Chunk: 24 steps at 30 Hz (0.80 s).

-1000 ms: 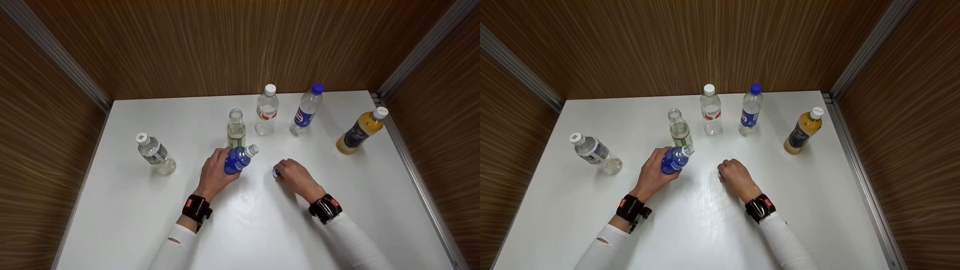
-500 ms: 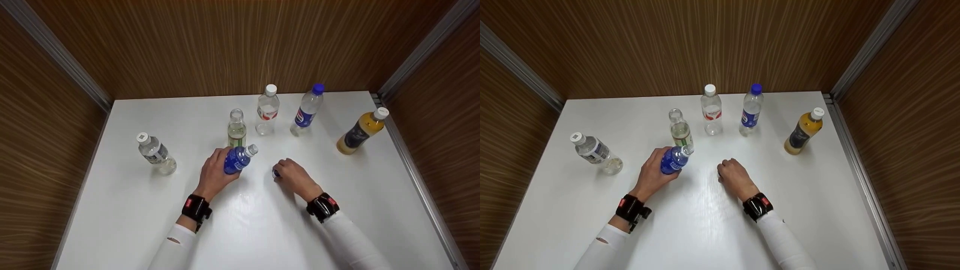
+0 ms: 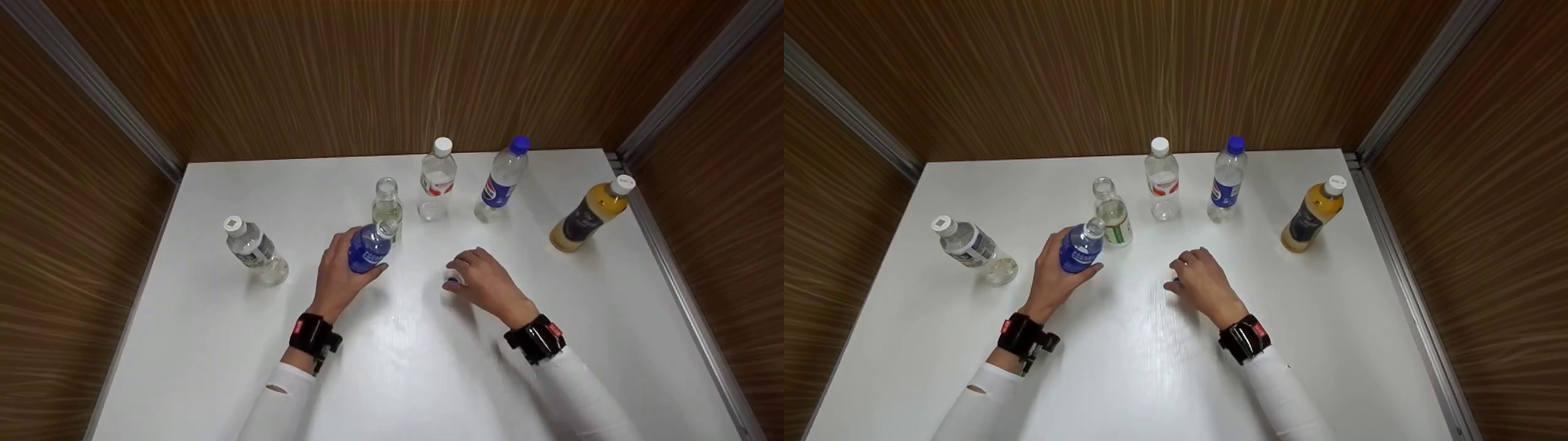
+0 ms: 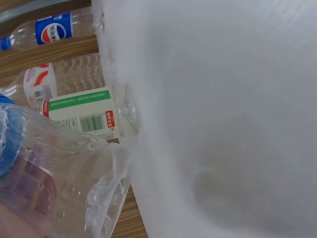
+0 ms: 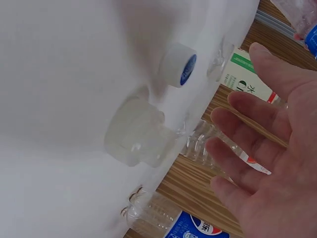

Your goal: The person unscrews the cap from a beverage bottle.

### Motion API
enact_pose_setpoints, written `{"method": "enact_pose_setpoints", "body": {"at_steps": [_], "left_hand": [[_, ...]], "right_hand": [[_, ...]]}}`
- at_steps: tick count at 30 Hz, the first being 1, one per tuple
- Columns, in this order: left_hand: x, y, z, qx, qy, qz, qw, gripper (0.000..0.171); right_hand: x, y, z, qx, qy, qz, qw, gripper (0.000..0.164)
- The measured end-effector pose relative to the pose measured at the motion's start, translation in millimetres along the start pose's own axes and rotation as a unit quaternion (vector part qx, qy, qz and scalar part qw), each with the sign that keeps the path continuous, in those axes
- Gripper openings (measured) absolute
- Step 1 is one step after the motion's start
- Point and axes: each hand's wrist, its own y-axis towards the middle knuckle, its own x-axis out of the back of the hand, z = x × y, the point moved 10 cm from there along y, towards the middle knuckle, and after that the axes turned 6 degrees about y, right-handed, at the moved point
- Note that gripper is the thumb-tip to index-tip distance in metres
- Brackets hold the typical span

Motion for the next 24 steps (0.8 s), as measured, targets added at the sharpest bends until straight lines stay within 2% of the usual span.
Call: {"method": "enact_pose_setpoints", "body": {"at_steps": [4,8,12,18,24], "left_hand": [[12.2,7.7,10.6,0.045,-0.033,-0.027,0.9981,0.091],[23.1,16.0,21.9,0.098,-0.064,-0.056,0.9915,0.1],[30.0,24.5,29.0,0.131,-0.085,-0.071,0.9853,0.101],[30.6,42.3,37.7,0.142,-0.126,-0.068,0.9794,0.095],[29.4,56.4,45.2,0.133,-0.137,-0.077,0.9787,0.091]], "right_hand": [[12,-1,2,-0.007,0.018,-0.008,1.0,0.032],[19,-2,3,-0.01,0.036,-0.018,0.999,0.03],[23,-3,1,-0.032,0.035,-0.032,0.998,0.028],[25,-5,-6,-0.07,0.028,-0.04,0.996,0.026],[26,-5,-6,-0.063,0.025,-0.047,0.997,0.025]]}}
